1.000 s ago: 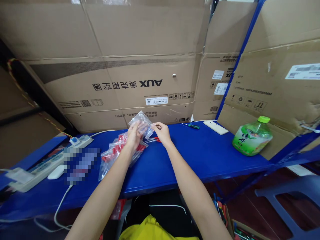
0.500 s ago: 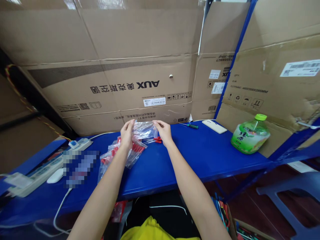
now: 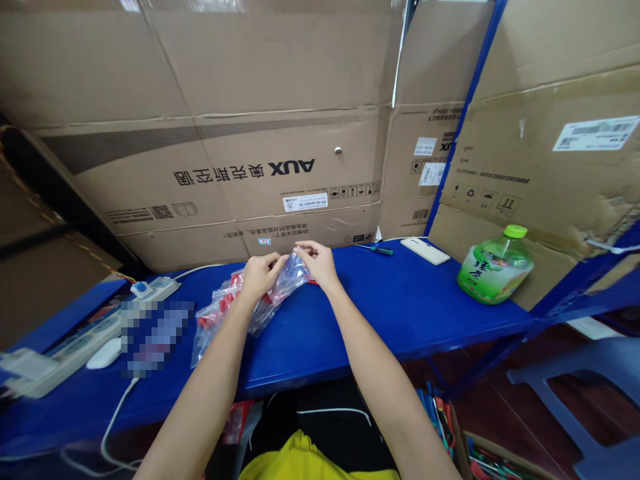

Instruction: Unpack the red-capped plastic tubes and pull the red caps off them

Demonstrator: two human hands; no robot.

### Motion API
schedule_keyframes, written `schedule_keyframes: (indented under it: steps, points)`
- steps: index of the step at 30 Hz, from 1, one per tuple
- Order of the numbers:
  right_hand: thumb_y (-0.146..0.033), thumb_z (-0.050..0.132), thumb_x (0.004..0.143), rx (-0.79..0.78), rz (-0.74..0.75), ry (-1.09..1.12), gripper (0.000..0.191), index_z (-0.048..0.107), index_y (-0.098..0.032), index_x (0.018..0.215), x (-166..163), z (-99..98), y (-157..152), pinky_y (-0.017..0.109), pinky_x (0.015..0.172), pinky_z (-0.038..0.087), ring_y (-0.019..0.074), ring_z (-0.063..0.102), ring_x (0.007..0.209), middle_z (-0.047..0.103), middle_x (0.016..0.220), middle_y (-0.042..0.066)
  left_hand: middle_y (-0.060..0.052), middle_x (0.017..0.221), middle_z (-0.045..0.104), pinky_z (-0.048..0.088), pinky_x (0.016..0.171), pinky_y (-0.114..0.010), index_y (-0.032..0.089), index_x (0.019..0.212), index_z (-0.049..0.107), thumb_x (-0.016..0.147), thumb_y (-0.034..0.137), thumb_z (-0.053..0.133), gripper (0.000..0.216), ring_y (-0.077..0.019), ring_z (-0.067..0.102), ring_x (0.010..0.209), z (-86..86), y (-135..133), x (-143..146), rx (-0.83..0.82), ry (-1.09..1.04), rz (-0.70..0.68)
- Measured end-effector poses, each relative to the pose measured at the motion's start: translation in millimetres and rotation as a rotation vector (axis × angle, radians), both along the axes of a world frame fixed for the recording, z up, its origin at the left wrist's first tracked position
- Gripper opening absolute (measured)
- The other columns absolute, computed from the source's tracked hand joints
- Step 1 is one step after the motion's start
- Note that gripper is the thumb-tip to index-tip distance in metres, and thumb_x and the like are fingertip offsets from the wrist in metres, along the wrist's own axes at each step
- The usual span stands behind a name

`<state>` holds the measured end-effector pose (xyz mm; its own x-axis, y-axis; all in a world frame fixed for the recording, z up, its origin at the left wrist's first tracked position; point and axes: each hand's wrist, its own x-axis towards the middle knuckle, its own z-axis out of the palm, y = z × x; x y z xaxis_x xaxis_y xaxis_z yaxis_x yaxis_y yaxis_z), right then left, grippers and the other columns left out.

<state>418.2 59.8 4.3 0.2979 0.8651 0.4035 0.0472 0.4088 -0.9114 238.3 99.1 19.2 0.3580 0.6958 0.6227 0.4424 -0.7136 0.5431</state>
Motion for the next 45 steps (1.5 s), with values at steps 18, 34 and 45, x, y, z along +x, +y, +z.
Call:
schedule_keyframes:
  steps: [18,34,45]
  points:
    - [-0.068,0.075,0.073,-0.029,0.013,-0.066,0.047,0.067,-0.022,0.077,1,1.7,-3,0.026,0.048,0.032,0.0111,0.040,0.048,0.047,0.053,-0.005,-0.003,0.076,0.072,0.036,0.067,-0.028,0.025,0.095,0.075,0.094,0.047,0.061,0.026,-0.0211,0.061,0.069,2.7,3,-8,-0.027,-0.146,0.092]
    - [-0.042,0.075,0.079,0.081,0.265,-0.063,0.041,0.068,-0.023,0.115,1,0.2,-4,0.028,0.071,0.053,0.0160,0.065,0.074,0.074,0.086,0.001,0.001,0.070,0.064,0.036,0.062,-0.026,0.020,0.101,0.074,0.098,0.044,0.053,0.032,-0.0147,0.050,0.062,2.6,3,-3,-0.083,-0.008,-0.069]
    - [-0.038,0.073,0.079,0.073,0.141,-0.183,0.027,0.069,-0.020,0.097,-2,-6.3,-2,0.029,0.068,0.052,0.0163,0.066,0.067,0.074,0.078,0.002,0.001,0.068,0.060,0.034,0.058,-0.026,0.018,0.089,0.071,0.097,0.050,0.052,0.038,-0.0131,0.045,0.059,-4.7,3,9,-0.180,-0.067,-0.161]
